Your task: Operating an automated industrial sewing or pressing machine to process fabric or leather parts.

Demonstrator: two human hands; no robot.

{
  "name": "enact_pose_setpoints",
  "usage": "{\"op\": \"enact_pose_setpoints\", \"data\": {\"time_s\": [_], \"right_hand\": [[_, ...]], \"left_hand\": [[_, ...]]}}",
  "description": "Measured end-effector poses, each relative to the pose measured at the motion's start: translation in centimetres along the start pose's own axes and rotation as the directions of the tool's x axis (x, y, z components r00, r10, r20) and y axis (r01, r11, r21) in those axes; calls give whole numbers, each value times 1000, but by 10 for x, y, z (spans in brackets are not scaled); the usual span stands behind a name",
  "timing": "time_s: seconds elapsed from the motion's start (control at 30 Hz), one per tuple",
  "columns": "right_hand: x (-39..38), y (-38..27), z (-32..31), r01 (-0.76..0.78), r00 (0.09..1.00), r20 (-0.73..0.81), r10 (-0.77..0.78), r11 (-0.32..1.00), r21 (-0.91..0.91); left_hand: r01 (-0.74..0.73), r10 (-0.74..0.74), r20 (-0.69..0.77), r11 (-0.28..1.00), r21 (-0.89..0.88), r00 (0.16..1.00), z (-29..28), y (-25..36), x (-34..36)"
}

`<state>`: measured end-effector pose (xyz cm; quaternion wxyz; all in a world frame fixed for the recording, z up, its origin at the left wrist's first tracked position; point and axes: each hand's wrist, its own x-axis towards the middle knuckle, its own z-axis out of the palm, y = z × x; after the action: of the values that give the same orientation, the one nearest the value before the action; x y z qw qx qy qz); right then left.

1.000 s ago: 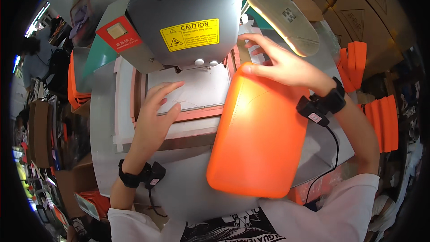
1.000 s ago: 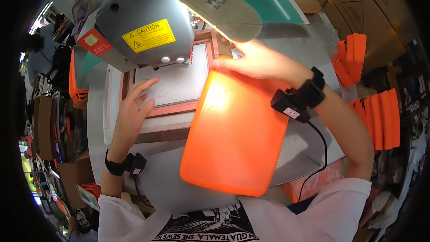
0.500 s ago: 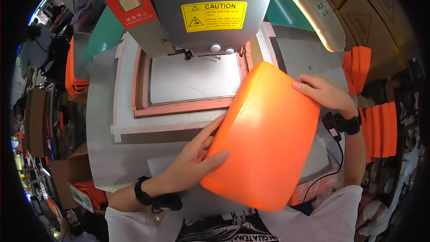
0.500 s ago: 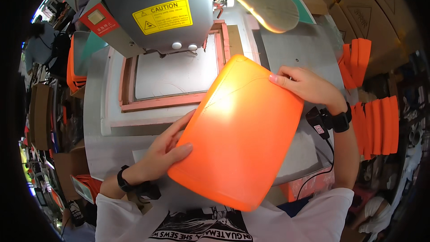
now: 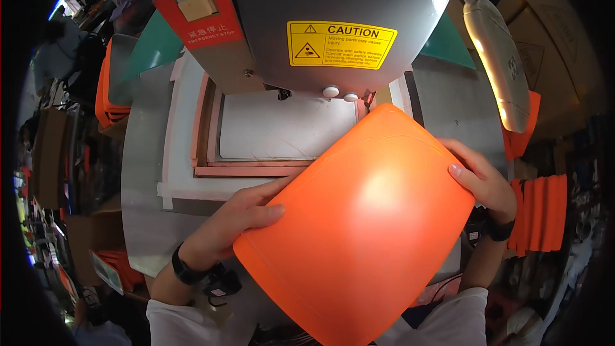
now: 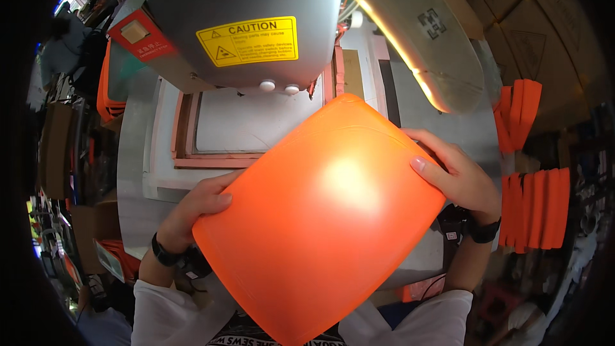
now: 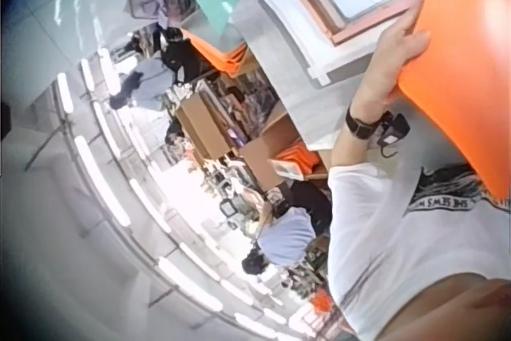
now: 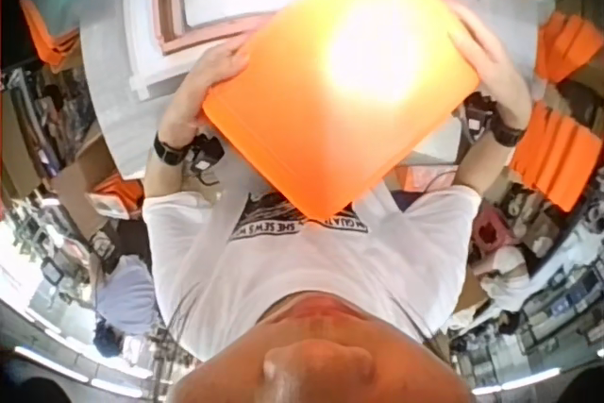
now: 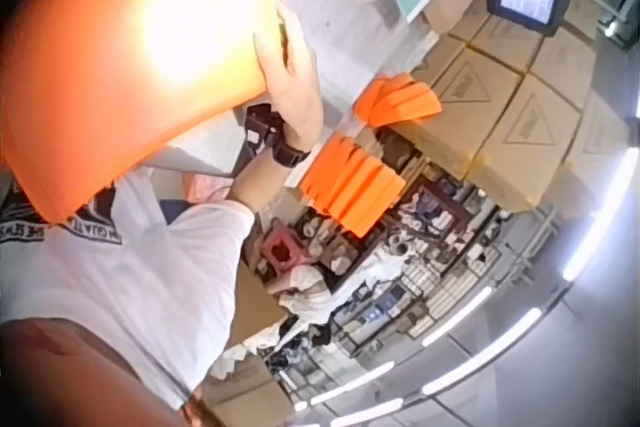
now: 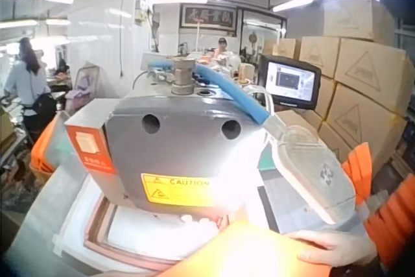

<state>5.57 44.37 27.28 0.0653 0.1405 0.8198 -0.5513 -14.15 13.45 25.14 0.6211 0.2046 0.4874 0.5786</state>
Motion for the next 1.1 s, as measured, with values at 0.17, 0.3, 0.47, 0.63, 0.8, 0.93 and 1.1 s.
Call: {"op": "enact_pose_setpoints", "data": {"time_s": [0.17,0.3,0.47,0.63,0.8,0.93,1.1], "right_hand": [[-17,12,-12,33,976,197,-86,965,259],[-40,-3,-16,63,914,353,-200,930,363],[-25,-1,-8,209,631,632,-450,883,419],[-27,1,-4,185,604,616,-505,842,507],[-24,13,11,373,679,316,-663,682,629],[-38,11,10,387,844,155,-514,783,488],[-33,13,-5,292,877,229,-423,846,446]], "left_hand": [[-62,57,48,992,110,997,4,-1,-1],[135,-118,173,987,-91,978,-6,3,-4],[234,-191,166,924,-303,968,-24,-22,-10],[132,-83,161,937,-324,984,-39,-39,-10],[-20,-35,-160,945,-326,986,-47,-60,-23],[-26,-77,-436,974,-226,897,-8,-25,-14],[122,-336,-374,862,-491,864,-6,-6,-5]]}}
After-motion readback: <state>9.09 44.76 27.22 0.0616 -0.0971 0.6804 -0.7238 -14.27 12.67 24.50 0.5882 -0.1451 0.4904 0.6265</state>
